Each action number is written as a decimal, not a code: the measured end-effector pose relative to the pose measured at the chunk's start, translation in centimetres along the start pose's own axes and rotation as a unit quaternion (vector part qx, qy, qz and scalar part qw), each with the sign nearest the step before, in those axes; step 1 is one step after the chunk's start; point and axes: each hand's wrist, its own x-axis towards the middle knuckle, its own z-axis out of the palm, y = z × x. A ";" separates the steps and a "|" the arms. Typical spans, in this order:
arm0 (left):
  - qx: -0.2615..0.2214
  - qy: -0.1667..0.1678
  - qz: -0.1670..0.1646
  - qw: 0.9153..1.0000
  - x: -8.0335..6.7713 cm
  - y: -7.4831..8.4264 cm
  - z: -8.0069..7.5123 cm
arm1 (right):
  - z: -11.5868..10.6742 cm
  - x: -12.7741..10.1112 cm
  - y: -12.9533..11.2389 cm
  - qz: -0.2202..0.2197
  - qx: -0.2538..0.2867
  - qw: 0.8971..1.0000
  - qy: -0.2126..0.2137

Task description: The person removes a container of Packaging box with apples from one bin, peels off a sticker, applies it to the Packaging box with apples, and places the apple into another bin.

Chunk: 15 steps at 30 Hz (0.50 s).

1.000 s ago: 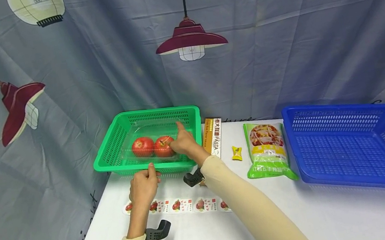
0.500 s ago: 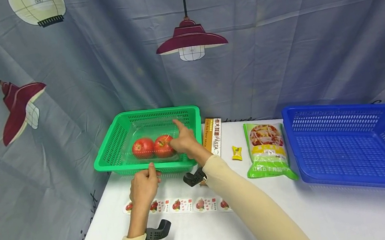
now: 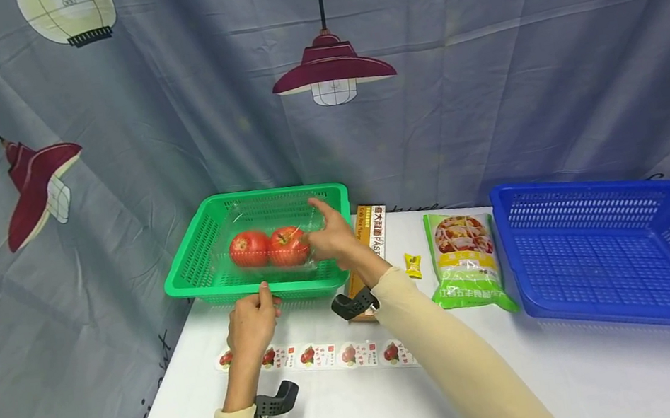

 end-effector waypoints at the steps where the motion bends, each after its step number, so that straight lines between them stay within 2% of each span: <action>1: 0.001 -0.001 -0.001 1.000 0.0 0.0 0.0 | -0.2 -0.2 -0.2 -0.001 0.009 1.000 -0.003; 10: -0.004 -0.001 0.002 1.000 0.0 -0.1 0.1 | -2.2 -2.8 -1.9 -0.022 0.055 0.997 -0.040; 15: 0.000 -0.002 0.006 1.000 0.1 -0.2 0.2 | -4.0 -4.8 -2.5 -0.046 0.053 0.997 -0.039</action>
